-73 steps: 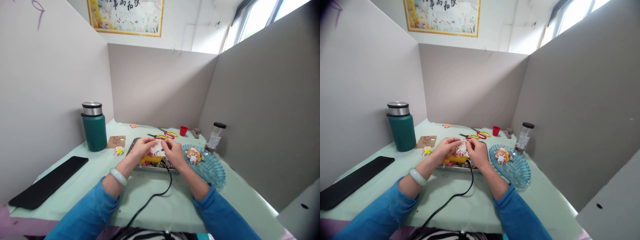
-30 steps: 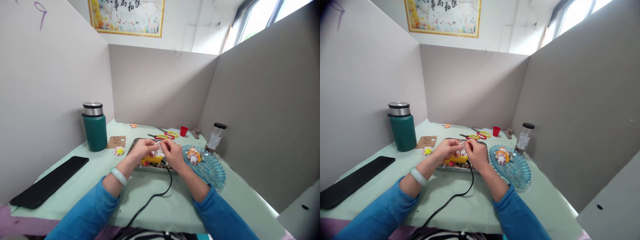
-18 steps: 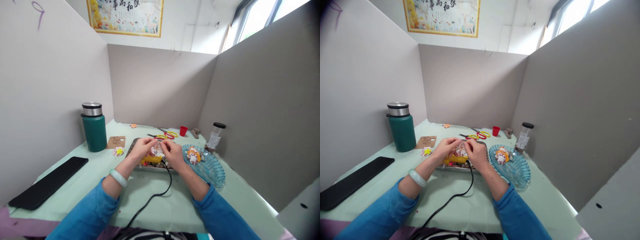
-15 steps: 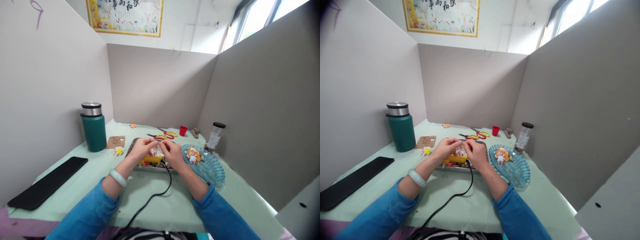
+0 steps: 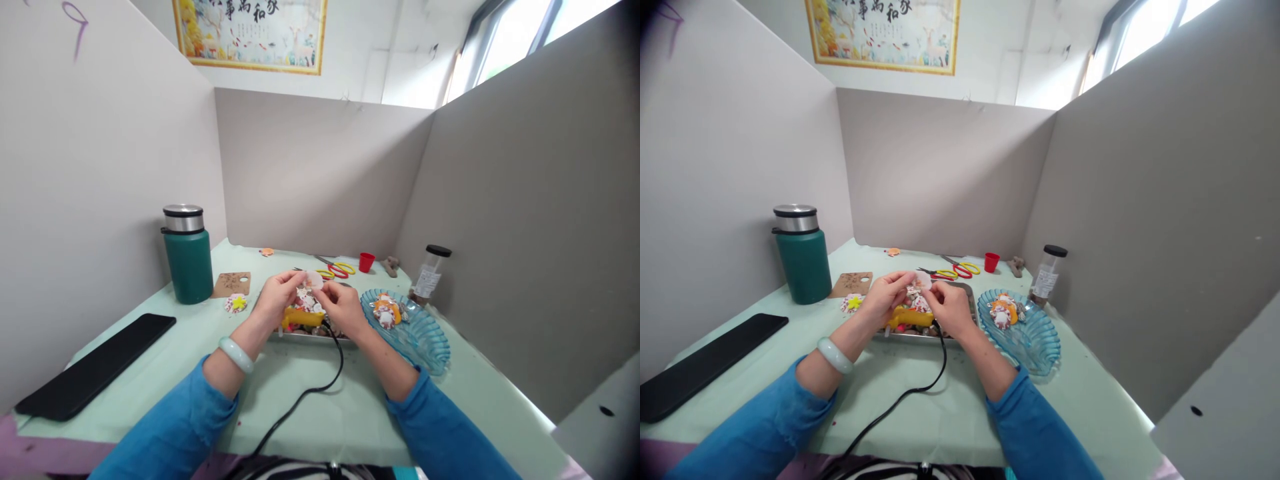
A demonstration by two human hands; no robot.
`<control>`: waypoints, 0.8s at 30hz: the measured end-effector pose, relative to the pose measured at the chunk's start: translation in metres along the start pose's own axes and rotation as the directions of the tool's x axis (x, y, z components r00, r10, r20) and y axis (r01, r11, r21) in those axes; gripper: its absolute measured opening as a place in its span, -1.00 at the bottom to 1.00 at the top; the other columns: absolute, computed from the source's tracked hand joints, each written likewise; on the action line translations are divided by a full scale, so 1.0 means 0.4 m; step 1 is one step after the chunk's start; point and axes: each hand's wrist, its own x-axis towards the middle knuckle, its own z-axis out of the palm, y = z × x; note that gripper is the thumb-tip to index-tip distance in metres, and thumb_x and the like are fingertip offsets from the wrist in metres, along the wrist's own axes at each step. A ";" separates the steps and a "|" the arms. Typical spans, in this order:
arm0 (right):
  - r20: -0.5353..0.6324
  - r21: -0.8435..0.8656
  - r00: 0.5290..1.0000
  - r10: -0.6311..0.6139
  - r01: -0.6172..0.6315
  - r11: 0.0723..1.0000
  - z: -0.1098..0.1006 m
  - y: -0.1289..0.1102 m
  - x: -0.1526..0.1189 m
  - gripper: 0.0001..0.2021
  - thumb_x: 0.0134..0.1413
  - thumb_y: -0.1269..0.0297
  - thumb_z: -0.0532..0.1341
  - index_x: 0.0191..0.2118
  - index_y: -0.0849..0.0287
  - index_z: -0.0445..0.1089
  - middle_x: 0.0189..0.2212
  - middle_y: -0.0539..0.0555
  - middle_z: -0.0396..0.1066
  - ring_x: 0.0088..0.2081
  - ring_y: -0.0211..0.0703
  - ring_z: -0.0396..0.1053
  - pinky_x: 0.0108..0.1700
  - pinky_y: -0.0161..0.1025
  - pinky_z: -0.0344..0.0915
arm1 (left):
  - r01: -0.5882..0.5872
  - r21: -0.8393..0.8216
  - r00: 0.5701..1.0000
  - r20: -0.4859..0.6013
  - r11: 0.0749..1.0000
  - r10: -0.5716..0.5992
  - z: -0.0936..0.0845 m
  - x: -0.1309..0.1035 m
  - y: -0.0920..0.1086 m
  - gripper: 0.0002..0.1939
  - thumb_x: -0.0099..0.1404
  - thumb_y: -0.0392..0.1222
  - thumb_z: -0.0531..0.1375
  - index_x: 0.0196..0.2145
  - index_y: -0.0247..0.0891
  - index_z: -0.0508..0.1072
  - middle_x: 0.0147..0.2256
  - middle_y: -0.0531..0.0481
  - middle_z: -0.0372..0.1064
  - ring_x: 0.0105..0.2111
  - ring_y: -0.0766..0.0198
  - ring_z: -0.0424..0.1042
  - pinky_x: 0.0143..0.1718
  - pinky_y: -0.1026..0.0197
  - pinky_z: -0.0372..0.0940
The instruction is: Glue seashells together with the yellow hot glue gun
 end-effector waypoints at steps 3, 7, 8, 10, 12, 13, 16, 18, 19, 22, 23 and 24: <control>-0.034 0.034 0.999 0.018 -0.016 0.999 -0.002 0.006 0.003 -0.69 0.12 0.09 0.13 -0.54 0.17 0.27 -0.67 -0.10 0.17 -0.59 -0.33 0.08 -0.50 -0.35 0.05 | -0.010 0.020 1.000 0.005 1.000 0.010 0.001 0.000 0.000 -0.64 0.06 0.04 0.29 -0.35 -0.33 0.45 -0.78 0.28 -0.06 -0.75 0.53 -0.10 -0.61 0.36 0.15; -0.070 0.051 0.997 0.026 -0.022 0.998 -0.003 0.015 0.005 -0.71 0.12 0.09 0.13 -0.50 0.17 0.30 -0.65 -0.08 0.22 -0.58 -0.33 0.12 -0.49 -0.36 0.09 | 0.003 0.061 1.000 0.007 0.998 -0.004 0.007 -0.004 0.007 -0.63 0.01 -0.02 0.32 -0.30 -0.33 0.44 -0.75 0.26 0.05 -0.74 0.52 -0.04 -0.61 0.33 0.20; -0.078 0.056 0.996 0.030 -0.026 0.998 -0.003 0.017 0.006 -0.71 0.12 0.08 0.13 -0.50 0.17 0.30 -0.64 -0.08 0.23 -0.58 -0.32 0.13 -0.49 -0.36 0.09 | 0.015 0.075 1.000 0.009 0.997 -0.015 0.009 -0.005 0.009 -0.62 -0.01 -0.04 0.33 -0.29 -0.34 0.45 -0.74 0.24 0.09 -0.74 0.52 -0.02 -0.61 0.33 0.20; -0.086 0.077 0.995 0.050 -0.043 0.996 -0.005 0.019 0.006 -0.69 0.13 0.05 0.11 -0.48 0.16 0.32 -0.64 -0.07 0.25 -0.58 -0.31 0.15 -0.49 -0.36 0.11 | 0.036 0.091 0.999 0.012 0.995 -0.037 0.013 -0.006 0.013 -0.62 -0.03 -0.06 0.34 -0.28 -0.35 0.46 -0.71 0.22 0.14 -0.73 0.51 0.00 -0.62 0.32 0.21; -0.082 0.100 0.994 0.075 -0.066 0.993 -0.007 0.018 0.006 -0.68 0.15 0.03 0.09 -0.46 0.16 0.33 -0.64 -0.07 0.27 -0.59 -0.31 0.16 -0.49 -0.36 0.11 | 0.046 0.087 0.999 -0.001 0.995 -0.047 0.015 -0.007 0.014 -0.63 -0.04 -0.07 0.33 -0.30 -0.35 0.45 -0.72 0.22 0.14 -0.74 0.51 0.00 -0.62 0.31 0.21; -0.075 0.103 0.994 0.082 -0.074 0.992 -0.008 0.018 0.006 -0.67 0.15 0.03 0.09 -0.45 0.16 0.34 -0.64 -0.06 0.28 -0.59 -0.30 0.17 -0.50 -0.36 0.12 | 0.047 0.082 0.999 -0.013 0.996 -0.046 0.015 -0.006 0.014 -0.64 -0.04 -0.08 0.33 -0.31 -0.35 0.45 -0.73 0.23 0.12 -0.74 0.51 -0.02 -0.62 0.31 0.22; -0.050 0.066 0.996 0.068 -0.065 0.996 -0.009 0.017 0.005 -0.68 0.14 0.04 0.10 -0.48 0.16 0.32 -0.64 -0.07 0.27 -0.58 -0.31 0.16 -0.50 -0.36 0.10 | 0.047 0.074 0.999 -0.023 0.996 -0.046 0.013 -0.004 0.011 -0.65 -0.03 -0.08 0.33 -0.32 -0.34 0.42 -0.75 0.26 0.07 -0.75 0.52 -0.04 -0.62 0.31 0.22; -0.042 0.040 0.998 0.053 -0.052 0.998 -0.008 0.018 0.004 -0.69 0.13 0.07 0.10 -0.51 0.16 0.30 -0.65 -0.07 0.24 -0.57 -0.31 0.14 -0.50 -0.37 0.09 | 0.051 0.080 0.999 0.002 0.996 -0.051 0.011 -0.003 0.009 -0.67 -0.01 -0.08 0.32 -0.32 -0.34 0.42 -0.76 0.27 0.05 -0.76 0.52 -0.05 -0.61 0.31 0.23; -0.042 0.037 0.998 0.051 -0.050 0.998 -0.007 0.019 0.004 -0.70 0.14 0.08 0.10 -0.51 0.15 0.29 -0.64 -0.07 0.24 -0.57 -0.31 0.14 -0.50 -0.37 0.09 | 0.052 0.090 0.998 0.019 0.995 -0.054 0.011 -0.003 0.009 -0.68 0.01 -0.08 0.31 -0.32 -0.34 0.42 -0.77 0.27 0.04 -0.76 0.52 -0.05 -0.60 0.31 0.24; -0.043 0.051 0.997 0.064 -0.062 0.997 -0.007 0.020 0.004 -0.70 0.13 0.09 0.10 -0.51 0.15 0.28 -0.65 -0.08 0.23 -0.58 -0.31 0.15 -0.50 -0.36 0.09 | 0.052 0.127 0.996 0.068 0.991 -0.061 0.011 -0.006 0.009 -0.70 0.06 -0.04 0.28 -0.34 -0.34 0.43 -0.79 0.26 0.00 -0.77 0.50 -0.04 -0.57 0.30 0.26; -0.042 0.061 0.997 0.071 -0.068 0.996 -0.007 0.020 0.004 -0.70 0.12 0.08 0.10 -0.52 0.15 0.28 -0.65 -0.08 0.23 -0.58 -0.31 0.15 -0.50 -0.36 0.09 | 0.054 0.136 0.995 0.077 0.989 -0.065 0.011 -0.008 0.010 -0.70 0.07 -0.02 0.27 -0.38 -0.33 0.43 -0.79 0.26 -0.01 -0.76 0.50 -0.03 -0.56 0.30 0.27; -0.041 0.073 0.996 0.077 -0.073 0.995 -0.007 0.020 0.005 -0.70 0.12 0.08 0.10 -0.52 0.15 0.28 -0.65 -0.08 0.23 -0.58 -0.31 0.15 -0.50 -0.36 0.09 | 0.058 0.141 0.994 0.085 0.988 -0.071 0.012 -0.009 0.011 -0.70 0.07 0.00 0.27 -0.41 -0.33 0.42 -0.80 0.25 -0.02 -0.76 0.50 -0.02 -0.56 0.30 0.27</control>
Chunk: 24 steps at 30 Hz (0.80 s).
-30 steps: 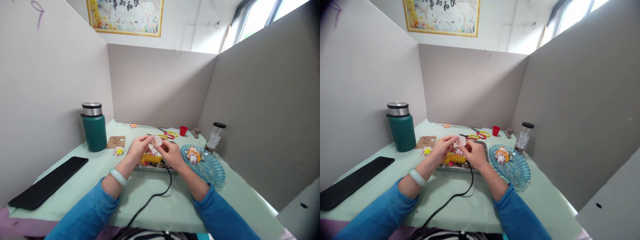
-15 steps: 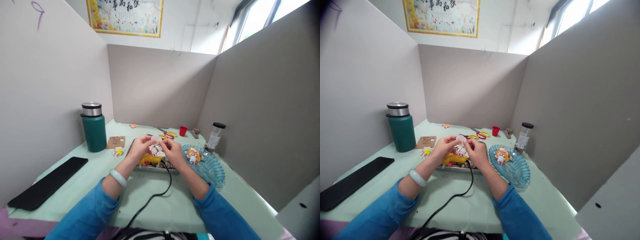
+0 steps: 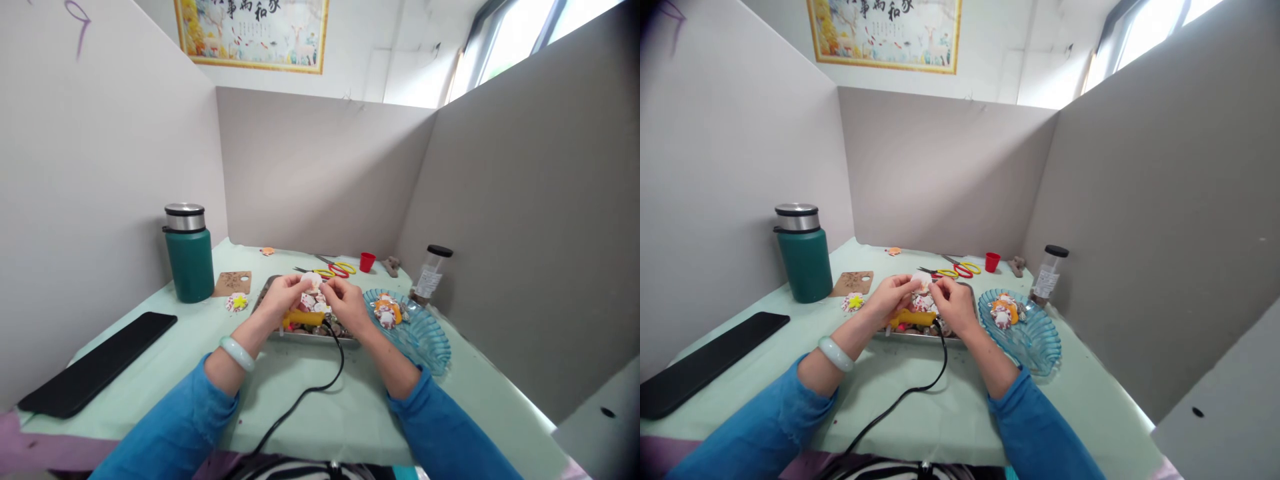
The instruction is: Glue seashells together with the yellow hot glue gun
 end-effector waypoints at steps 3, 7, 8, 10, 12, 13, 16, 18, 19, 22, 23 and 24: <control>-0.002 0.034 1.000 0.016 -0.016 0.999 -0.002 -0.002 0.001 -0.69 0.11 0.07 0.10 -0.53 0.15 0.27 -0.65 -0.09 0.23 -0.58 -0.31 0.15 -0.50 -0.36 0.09 | 0.025 -0.014 0.999 0.039 1.000 -0.025 0.001 -0.004 0.002 -0.71 0.05 0.00 0.28 -0.47 -0.31 0.40 -0.81 0.25 -0.03 -0.76 0.50 -0.02 -0.55 0.31 0.27; -0.007 0.063 0.999 0.032 -0.032 0.998 -0.005 -0.003 0.003 -0.69 0.11 0.08 0.10 -0.54 0.15 0.26 -0.67 -0.09 0.20 -0.58 -0.31 0.12 -0.51 -0.36 0.08 | 0.047 -0.052 0.993 0.114 0.998 -0.041 -0.002 -0.004 -0.001 -0.73 0.06 -0.05 0.28 -0.39 -0.32 0.42 -0.78 0.25 0.02 -0.76 0.52 -0.03 -0.51 0.28 0.30; -0.009 0.065 0.999 0.035 -0.034 0.997 -0.006 -0.004 0.004 -0.70 0.11 0.09 0.10 -0.54 0.15 0.26 -0.67 -0.09 0.19 -0.58 -0.32 0.12 -0.51 -0.36 0.07 | 0.052 -0.057 0.991 0.127 0.997 -0.045 -0.004 -0.003 -0.002 -0.73 0.06 -0.06 0.28 -0.38 -0.32 0.42 -0.76 0.24 0.05 -0.76 0.52 -0.02 -0.52 0.29 0.30; -0.013 0.060 0.999 0.038 -0.038 0.997 -0.007 -0.005 0.004 -0.71 0.10 0.11 0.11 -0.55 0.15 0.25 -0.67 -0.10 0.19 -0.58 -0.32 0.11 -0.51 -0.37 0.07 | 0.066 -0.065 0.987 0.148 0.996 -0.056 -0.005 -0.002 -0.004 -0.73 0.07 -0.06 0.28 -0.36 -0.33 0.42 -0.72 0.22 0.11 -0.76 0.53 0.01 -0.53 0.29 0.30; -0.016 0.049 0.999 0.041 -0.040 0.998 -0.007 -0.006 0.004 -0.72 0.08 0.13 0.11 -0.55 0.16 0.25 -0.67 -0.10 0.19 -0.58 -0.32 0.11 -0.51 -0.37 0.06 | 0.084 -0.080 0.981 0.179 0.993 -0.068 -0.006 -0.002 -0.003 -0.72 0.07 -0.08 0.29 -0.34 -0.34 0.42 -0.68 0.19 0.17 -0.76 0.54 0.02 -0.54 0.30 0.29; -0.018 0.046 0.999 0.043 -0.042 0.998 -0.007 -0.007 0.004 -0.72 0.07 0.14 0.12 -0.56 0.16 0.24 -0.67 -0.10 0.18 -0.57 -0.32 0.11 -0.51 -0.37 0.06 | 0.096 -0.094 0.976 0.203 0.991 -0.075 -0.006 -0.003 -0.002 -0.72 0.07 -0.09 0.29 -0.33 -0.34 0.43 -0.66 0.18 0.20 -0.76 0.55 0.03 -0.54 0.31 0.29; -0.016 0.057 0.999 0.050 -0.049 0.997 -0.006 -0.009 0.004 -0.73 0.05 0.15 0.12 -0.58 0.16 0.23 -0.67 -0.10 0.16 -0.57 -0.32 0.09 -0.51 -0.37 0.05 | 0.145 -0.146 0.957 0.270 0.979 -0.101 -0.004 -0.008 0.005 -0.72 0.05 -0.14 0.30 -0.30 -0.36 0.44 -0.59 0.11 0.30 -0.75 0.57 0.05 -0.57 0.32 0.27; -0.015 0.066 0.998 0.055 -0.054 0.996 -0.006 -0.010 0.004 -0.73 0.04 0.15 0.12 -0.58 0.16 0.23 -0.67 -0.10 0.15 -0.58 -0.33 0.08 -0.51 -0.37 0.05 | 0.160 -0.173 0.953 0.284 0.972 -0.107 -0.002 -0.010 0.009 -0.73 0.05 -0.17 0.30 -0.30 -0.37 0.45 -0.56 0.08 0.33 -0.76 0.57 0.05 -0.57 0.32 0.27; -0.014 0.068 0.998 0.057 -0.056 0.996 -0.006 -0.010 0.005 -0.73 0.04 0.14 0.12 -0.58 0.16 0.22 -0.67 -0.11 0.14 -0.58 -0.33 0.07 -0.51 -0.37 0.04 | 0.161 -0.181 0.953 0.284 0.970 -0.105 -0.001 -0.011 0.010 -0.73 0.04 -0.18 0.30 -0.30 -0.37 0.45 -0.55 0.07 0.34 -0.76 0.58 0.05 -0.57 0.31 0.28; -0.013 0.066 0.998 0.059 -0.058 0.996 -0.007 -0.010 0.005 -0.73 0.02 0.14 0.12 -0.59 0.15 0.20 -0.67 -0.11 0.12 -0.58 -0.33 0.06 -0.51 -0.37 0.04 | 0.155 -0.183 0.952 0.291 0.971 -0.098 0.000 -0.012 0.012 -0.74 0.04 -0.19 0.31 -0.31 -0.38 0.44 -0.53 0.06 0.36 -0.76 0.58 0.05 -0.57 0.29 0.29; -0.010 0.064 0.998 0.059 -0.058 0.996 -0.007 -0.010 0.005 -0.74 0.02 0.14 0.11 -0.59 0.15 0.20 -0.67 -0.11 0.12 -0.58 -0.33 0.06 -0.51 -0.36 0.04 | 0.154 -0.177 0.951 0.293 0.972 -0.097 0.000 -0.012 0.012 -0.74 0.04 -0.19 0.30 -0.31 -0.37 0.43 -0.54 0.07 0.35 -0.77 0.57 0.06 -0.57 0.29 0.29; -0.009 0.061 0.998 0.059 -0.059 0.996 -0.007 -0.010 0.005 -0.74 0.02 0.15 0.11 -0.58 0.15 0.20 -0.67 -0.10 0.12 -0.58 -0.32 0.06 -0.51 -0.36 0.03 | 0.150 -0.170 0.951 0.293 0.974 -0.095 0.000 -0.012 0.012 -0.73 0.05 -0.17 0.30 -0.31 -0.37 0.43 -0.55 0.08 0.34 -0.77 0.57 0.07 -0.57 0.29 0.29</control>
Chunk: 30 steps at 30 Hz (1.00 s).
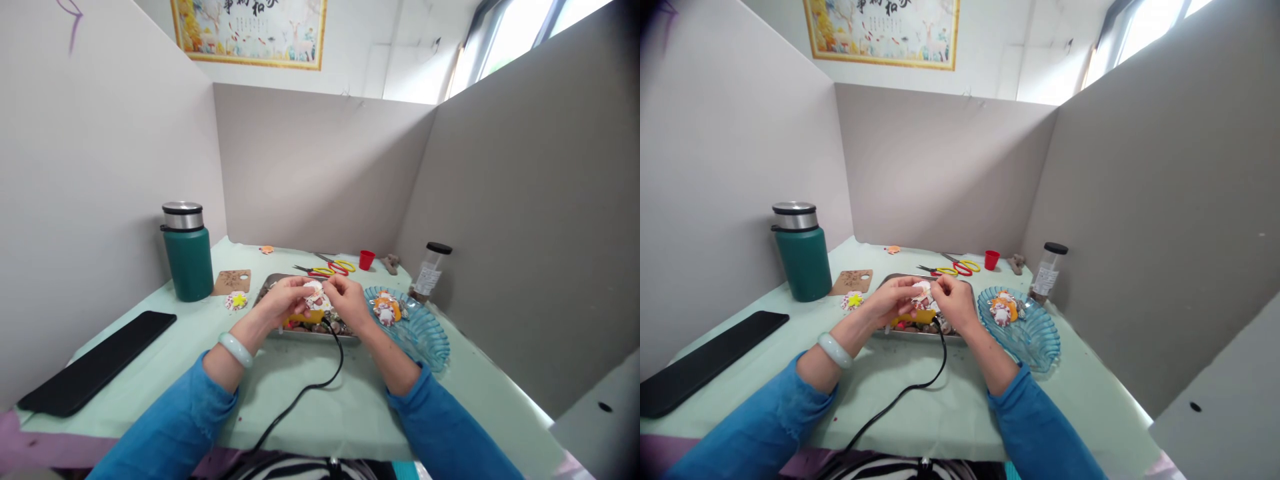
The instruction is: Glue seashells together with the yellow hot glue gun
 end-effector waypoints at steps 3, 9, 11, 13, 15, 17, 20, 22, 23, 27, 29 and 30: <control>0.004 -0.022 1.000 -0.002 0.002 1.000 0.000 0.000 0.000 -0.75 0.02 0.16 0.11 -0.58 0.16 0.20 -0.67 -0.10 0.12 -0.57 -0.32 0.07 -0.51 -0.37 0.03 | -0.011 0.044 1.000 -0.009 0.999 0.011 0.001 0.000 0.000 -0.72 0.06 -0.12 0.31 -0.32 -0.35 0.41 -0.56 0.10 0.31 -0.75 0.55 0.10 -0.60 0.32 0.26; 0.008 -0.051 1.000 -0.022 0.022 0.998 0.001 0.001 -0.003 -0.75 0.03 0.17 0.11 -0.57 0.16 0.21 -0.66 -0.11 0.12 -0.56 -0.33 0.07 -0.50 -0.38 0.03 | -0.048 0.114 0.997 -0.051 0.992 0.054 -0.002 0.003 -0.004 -0.69 0.02 -0.14 0.33 -0.31 -0.34 0.38 -0.52 0.08 0.33 -0.69 0.53 0.20 -0.63 0.39 0.17; 0.009 -0.047 1.000 -0.027 0.028 0.999 0.001 0.001 -0.004 -0.75 0.04 0.18 0.11 -0.57 0.16 0.21 -0.66 -0.11 0.13 -0.56 -0.33 0.08 -0.49 -0.38 0.03 | -0.064 0.128 0.994 -0.082 0.990 0.074 -0.003 0.004 -0.007 -0.69 0.02 -0.16 0.33 -0.30 -0.33 0.38 -0.53 0.10 0.32 -0.71 0.56 0.14 -0.64 0.40 0.17; 0.012 -0.037 1.000 -0.027 0.027 0.999 0.000 0.001 -0.004 -0.75 0.05 0.17 0.11 -0.56 0.16 0.21 -0.65 -0.10 0.14 -0.55 -0.33 0.08 -0.49 -0.38 0.03 | -0.065 0.136 0.991 -0.105 0.989 0.080 -0.002 0.004 -0.009 -0.69 0.02 -0.17 0.33 -0.30 -0.32 0.38 -0.54 0.13 0.31 -0.74 0.60 0.06 -0.64 0.39 0.18; 0.012 -0.022 1.000 -0.022 0.023 0.999 0.000 0.000 -0.004 -0.75 0.06 0.17 0.11 -0.56 0.17 0.22 -0.65 -0.10 0.15 -0.55 -0.33 0.08 -0.49 -0.38 0.03 | -0.065 0.139 0.991 -0.107 0.988 0.081 0.000 0.003 -0.008 -0.69 0.01 -0.16 0.33 -0.29 -0.31 0.38 -0.54 0.14 0.31 -0.75 0.61 0.02 -0.62 0.38 0.21; 0.009 -0.003 1.000 -0.017 0.017 1.000 -0.001 0.000 -0.003 -0.74 0.06 0.16 0.11 -0.56 0.17 0.22 -0.65 -0.10 0.15 -0.56 -0.33 0.07 -0.49 -0.38 0.03 | -0.065 0.140 0.993 -0.087 0.988 0.078 0.001 0.000 -0.005 -0.70 0.04 -0.13 0.32 -0.29 -0.30 0.38 -0.57 0.16 0.28 -0.76 0.60 0.01 -0.61 0.37 0.23; 0.007 0.016 1.000 -0.010 0.010 1.000 0.000 0.002 -0.001 -0.74 0.05 0.16 0.11 -0.56 0.17 0.22 -0.67 -0.10 0.16 -0.57 -0.33 0.08 -0.50 -0.37 0.04 | -0.047 0.155 0.997 -0.052 0.987 0.056 -0.001 -0.003 -0.001 -0.72 0.10 -0.05 0.27 -0.33 -0.30 0.38 -0.65 0.19 0.19 -0.76 0.55 0.04 -0.61 0.35 0.24; 0.011 0.014 1.000 -0.008 0.008 1.000 0.000 0.004 -0.001 -0.75 0.06 0.16 0.11 -0.55 0.17 0.23 -0.66 -0.09 0.19 -0.57 -0.33 0.10 -0.49 -0.37 0.05 | -0.048 0.167 0.998 -0.032 0.985 0.054 -0.005 -0.003 -0.002 -0.73 0.11 -0.04 0.27 -0.34 -0.29 0.37 -0.65 0.19 0.18 -0.76 0.55 0.04 -0.61 0.34 0.25; 0.014 0.011 1.000 -0.009 0.009 1.000 0.001 0.004 -0.002 -0.75 0.06 0.16 0.11 -0.55 0.17 0.24 -0.66 -0.09 0.21 -0.57 -0.32 0.11 -0.49 -0.37 0.06 | -0.050 0.174 0.998 -0.023 0.984 0.055 -0.008 -0.002 -0.004 -0.73 0.09 -0.06 0.28 -0.35 -0.29 0.37 -0.64 0.19 0.19 -0.75 0.55 0.03 -0.61 0.34 0.25; 0.022 0.007 1.000 -0.014 0.013 1.000 -0.001 0.000 -0.003 -0.70 0.10 0.10 0.10 -0.54 0.17 0.27 -0.65 -0.08 0.23 -0.56 -0.32 0.13 -0.48 -0.37 0.06 | -0.063 0.196 0.996 -0.051 0.978 0.074 -0.015 0.004 -0.008 -0.74 0.04 -0.15 0.31 -0.35 -0.28 0.36 -0.59 0.17 0.25 -0.76 0.56 0.03 -0.64 0.34 0.22; 0.039 0.018 0.999 0.003 -0.004 1.000 -0.004 -0.003 -0.001 -0.65 0.16 0.04 0.04 -0.51 0.16 0.28 -0.65 -0.08 0.23 -0.56 -0.31 0.14 -0.47 -0.36 0.07 | -0.097 0.187 0.983 -0.134 0.978 0.123 -0.018 0.007 -0.002 -0.73 0.02 -0.16 0.32 -0.36 -0.29 0.35 -0.57 0.15 0.28 -0.76 0.57 0.04 -0.65 0.36 0.19; 0.058 0.012 0.998 0.018 -0.018 1.000 -0.005 -0.004 0.001 -0.64 0.18 0.03 0.02 -0.50 0.16 0.29 -0.64 -0.08 0.24 -0.55 -0.30 0.16 -0.46 -0.36 0.08 | -0.122 0.176 0.971 -0.184 0.977 0.155 -0.020 0.007 0.003 -0.72 0.01 -0.16 0.33 -0.36 -0.29 0.34 -0.56 0.14 0.30 -0.76 0.57 0.03 -0.65 0.36 0.19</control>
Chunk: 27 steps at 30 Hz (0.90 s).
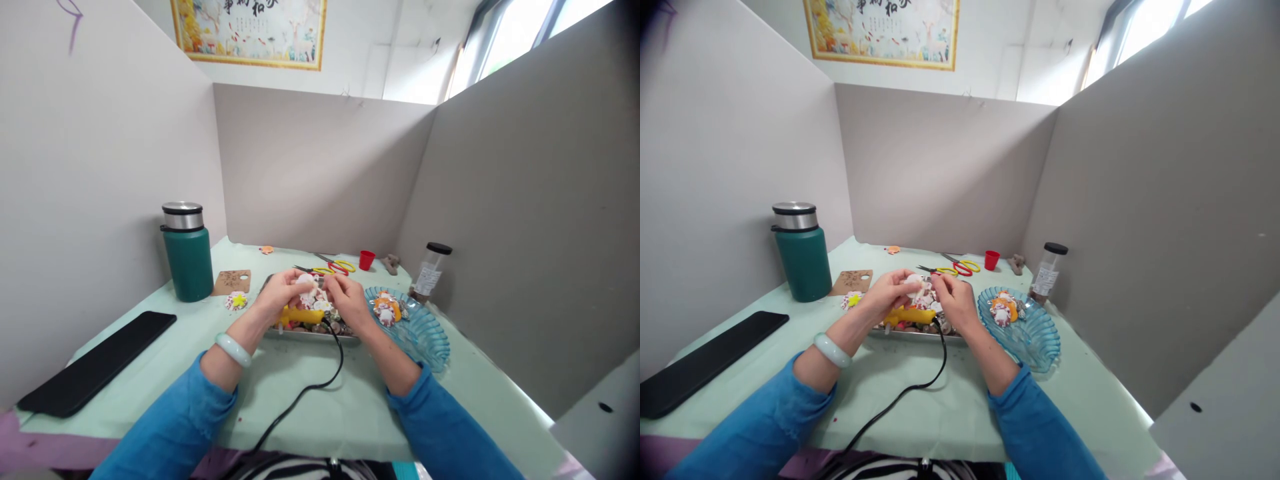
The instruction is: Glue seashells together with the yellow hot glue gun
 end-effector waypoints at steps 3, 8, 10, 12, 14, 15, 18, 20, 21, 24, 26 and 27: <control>0.129 -0.107 0.991 0.035 -0.021 0.994 -0.002 0.002 0.004 -0.66 0.13 0.00 0.08 -0.46 0.16 0.34 -0.57 -0.05 0.32 -0.51 -0.29 0.20 -0.43 -0.35 0.09 | -0.064 -0.043 0.988 -0.142 0.997 0.058 -0.010 0.002 0.020 -0.70 -0.01 -0.16 0.34 -0.38 -0.30 0.33 -0.57 0.13 0.31 -0.75 0.57 0.03 -0.65 0.37 0.17; 0.489 -0.357 0.869 0.075 0.121 0.926 -0.003 0.008 -0.002 -0.69 -0.14 0.05 0.31 -0.33 0.16 0.40 -0.39 0.00 0.41 -0.40 -0.24 0.27 -0.41 -0.35 0.06 | -0.090 -0.090 0.976 -0.205 0.992 0.070 -0.031 0.007 0.033 -0.67 -0.02 -0.14 0.35 -0.35 -0.34 0.38 -0.49 0.07 0.37 -0.71 0.53 0.18 -0.63 0.37 0.19; 0.552 -0.420 0.827 0.106 0.166 0.892 -0.002 0.006 -0.006 -0.72 -0.12 0.07 0.31 -0.33 0.16 0.41 -0.40 0.00 0.41 -0.39 -0.23 0.27 -0.42 -0.34 0.03 | -0.080 -0.111 0.976 -0.208 0.991 0.056 -0.039 0.011 0.030 -0.66 -0.01 -0.12 0.35 -0.32 -0.35 0.40 -0.41 0.02 0.42 -0.68 0.51 0.24 -0.59 0.36 0.23; 0.556 -0.465 0.824 0.115 0.193 0.864 -0.002 0.001 -0.008 -0.78 -0.05 0.11 0.26 -0.35 0.16 0.41 -0.42 0.00 0.41 -0.40 -0.23 0.26 -0.41 -0.33 0.01 | -0.084 -0.128 0.972 -0.231 0.988 0.053 -0.044 0.014 0.028 -0.67 0.01 -0.11 0.34 -0.32 -0.37 0.41 -0.36 -0.02 0.43 -0.65 0.50 0.28 -0.56 0.35 0.26; 0.517 -0.495 0.850 0.103 0.199 0.846 -0.004 -0.002 -0.006 -0.82 0.01 0.16 0.22 -0.35 0.17 0.40 -0.41 0.03 0.42 -0.38 -0.22 0.27 -0.39 -0.32 0.00 | -0.112 -0.144 0.961 -0.268 0.983 0.070 -0.048 0.016 0.029 -0.68 0.01 -0.11 0.33 -0.33 -0.37 0.41 -0.36 -0.03 0.43 -0.64 0.48 0.31 -0.53 0.34 0.29; 0.492 -0.504 0.865 0.102 0.187 0.843 -0.006 -0.003 -0.004 -0.84 0.03 0.19 0.20 -0.34 0.18 0.40 -0.40 0.04 0.42 -0.37 -0.21 0.27 -0.38 -0.32 0.01 | -0.132 -0.154 0.954 -0.288 0.979 0.083 -0.050 0.017 0.031 -0.68 0.01 -0.11 0.33 -0.34 -0.37 0.41 -0.36 -0.02 0.43 -0.63 0.47 0.32 -0.52 0.34 0.30; 0.403 -0.483 0.907 0.124 0.095 0.871 -0.018 0.003 0.010 -0.83 0.08 0.21 0.13 -0.31 0.19 0.37 -0.40 0.06 0.41 -0.36 -0.19 0.28 -0.36 -0.30 0.04 | -0.208 -0.167 0.918 -0.375 0.964 0.133 -0.054 0.020 0.038 -0.69 0.00 -0.13 0.32 -0.34 -0.36 0.40 -0.40 0.04 0.40 -0.63 0.45 0.35 -0.50 0.33 0.32; 0.321 -0.407 0.936 0.144 -0.001 0.913 -0.029 0.011 0.021 -0.82 0.09 0.19 0.11 -0.35 0.19 0.34 -0.45 0.05 0.38 -0.39 -0.18 0.28 -0.35 -0.28 0.08 | -0.259 -0.164 0.883 -0.440 0.952 0.165 -0.057 0.022 0.041 -0.70 0.00 -0.15 0.31 -0.33 -0.34 0.38 -0.43 0.07 0.38 -0.63 0.45 0.35 -0.49 0.32 0.33; 0.277 -0.332 0.947 0.162 -0.064 0.941 -0.035 0.014 0.026 -0.82 0.08 0.17 0.11 -0.37 0.18 0.31 -0.50 0.02 0.35 -0.42 -0.19 0.26 -0.38 -0.28 0.09 | -0.278 -0.163 0.869 -0.464 0.947 0.175 -0.058 0.023 0.042 -0.71 0.01 -0.16 0.30 -0.32 -0.33 0.37 -0.43 0.08 0.37 -0.62 0.45 0.36 -0.48 0.31 0.34; 0.203 0.112 0.950 0.236 -0.262 0.958 -0.054 0.011 0.036 -0.71 0.09 -0.01 0.07 -0.36 0.15 0.24 -0.58 -0.04 0.23 -0.53 -0.23 0.21 -0.46 -0.28 0.15 | -0.301 -0.165 0.858 -0.476 0.939 0.192 -0.059 0.026 0.039 -0.72 0.02 -0.19 0.28 -0.31 -0.32 0.34 -0.41 0.07 0.38 -0.57 0.40 0.41 -0.40 0.26 0.38; 0.232 0.412 0.952 0.198 -0.280 0.867 -0.064 -0.002 0.036 -0.63 0.06 -0.10 0.08 -0.31 0.15 0.23 -0.51 -0.03 0.24 -0.50 -0.25 0.23 -0.45 -0.28 0.22 | -0.296 -0.168 0.870 -0.453 0.940 0.193 -0.057 0.027 0.033 -0.72 0.02 -0.18 0.28 -0.32 -0.31 0.33 -0.40 0.06 0.39 -0.55 0.38 0.43 -0.37 0.23 0.40; 0.235 0.501 0.958 0.163 -0.263 0.825 -0.068 -0.011 0.034 -0.60 0.03 -0.12 0.11 -0.25 0.14 0.24 -0.45 -0.01 0.26 -0.48 -0.26 0.25 -0.45 -0.28 0.24 | -0.288 -0.167 0.877 -0.442 0.943 0.190 -0.055 0.027 0.030 -0.72 0.01 -0.18 0.29 -0.33 -0.31 0.33 -0.39 0.06 0.38 -0.54 0.37 0.43 -0.37 0.23 0.40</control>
